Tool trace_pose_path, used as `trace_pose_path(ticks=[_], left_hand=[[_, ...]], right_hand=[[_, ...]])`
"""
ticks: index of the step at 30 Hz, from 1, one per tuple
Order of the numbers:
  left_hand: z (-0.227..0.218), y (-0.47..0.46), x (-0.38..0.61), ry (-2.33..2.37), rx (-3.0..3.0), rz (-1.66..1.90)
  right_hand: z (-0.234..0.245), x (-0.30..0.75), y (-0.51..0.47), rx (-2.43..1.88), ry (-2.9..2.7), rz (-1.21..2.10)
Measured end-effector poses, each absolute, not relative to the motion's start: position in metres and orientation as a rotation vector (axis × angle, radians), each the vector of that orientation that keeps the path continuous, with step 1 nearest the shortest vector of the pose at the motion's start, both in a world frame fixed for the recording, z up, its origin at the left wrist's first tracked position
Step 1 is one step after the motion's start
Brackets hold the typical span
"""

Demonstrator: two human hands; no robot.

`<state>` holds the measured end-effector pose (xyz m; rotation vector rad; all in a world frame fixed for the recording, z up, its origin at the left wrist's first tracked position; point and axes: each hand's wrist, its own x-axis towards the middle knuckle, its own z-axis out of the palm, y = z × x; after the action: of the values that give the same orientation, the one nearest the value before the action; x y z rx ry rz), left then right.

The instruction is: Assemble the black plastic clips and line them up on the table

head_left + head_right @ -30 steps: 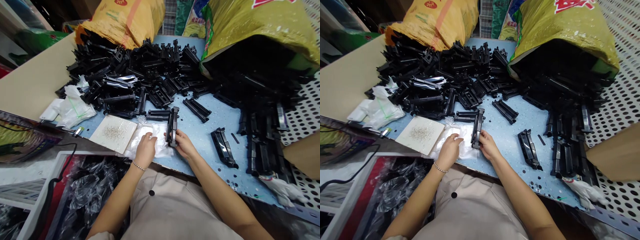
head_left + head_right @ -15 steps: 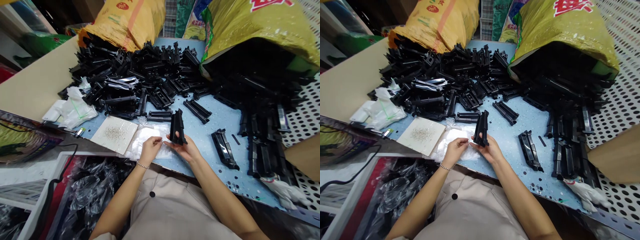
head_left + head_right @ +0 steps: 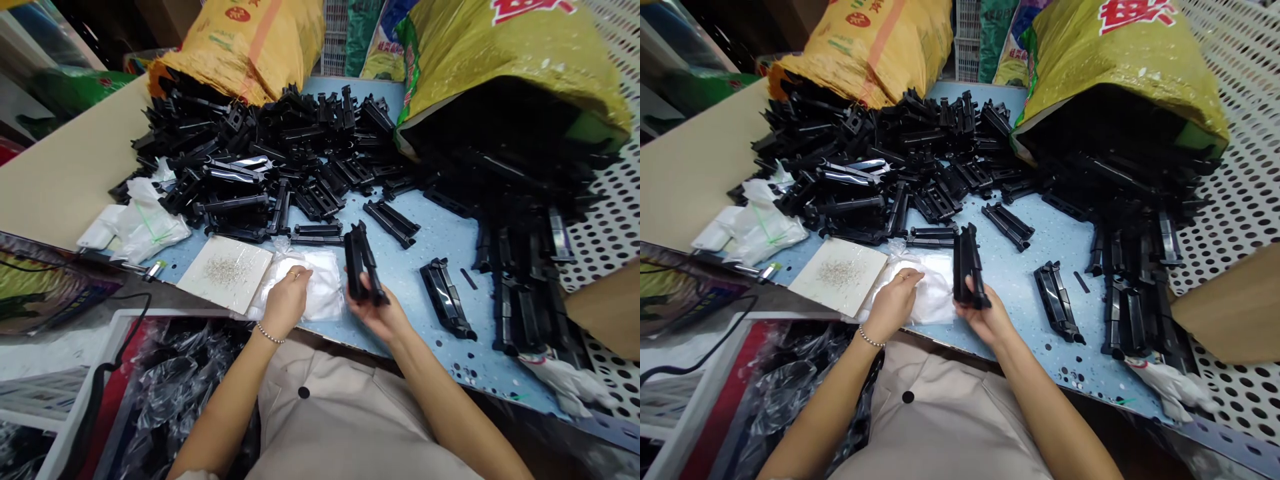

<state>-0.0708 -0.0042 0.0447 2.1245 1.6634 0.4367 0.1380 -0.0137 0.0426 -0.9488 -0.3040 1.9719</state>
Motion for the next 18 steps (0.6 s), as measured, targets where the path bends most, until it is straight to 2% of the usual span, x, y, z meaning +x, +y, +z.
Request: trace_pose_path(ticks=[4, 6, 8, 11, 14, 18], left_hand=[[0.033, 0.001, -0.079, 1.515, 1.940, 0.603], [0.034, -0.002, -0.082, 1.478, 1.913, 0.635], [0.042, -0.011, -0.081, 1.407, 1.936, 0.631], [0.062, -0.030, -0.070, 1.154, 2.033, 0.597], [0.075, -0.044, -0.054, 0.968, 2.090, 0.615], [0.080, -0.047, -0.040, 0.923, 2.089, 0.700]], right_hand=[[0.041, 0.155, -0.045, -0.721, -0.069, 2.513], [0.033, 0.154, -0.051, -0.729, 0.057, 2.635], [0.026, 0.147, -0.050, -0.796, 0.072, 2.623], [0.022, 0.133, -0.039, -1.024, -0.233, 2.414], [0.029, 0.122, -0.030, -1.285, -0.841, 1.941], [0.047, 0.114, -0.033, -1.342, -1.440, 1.447]])
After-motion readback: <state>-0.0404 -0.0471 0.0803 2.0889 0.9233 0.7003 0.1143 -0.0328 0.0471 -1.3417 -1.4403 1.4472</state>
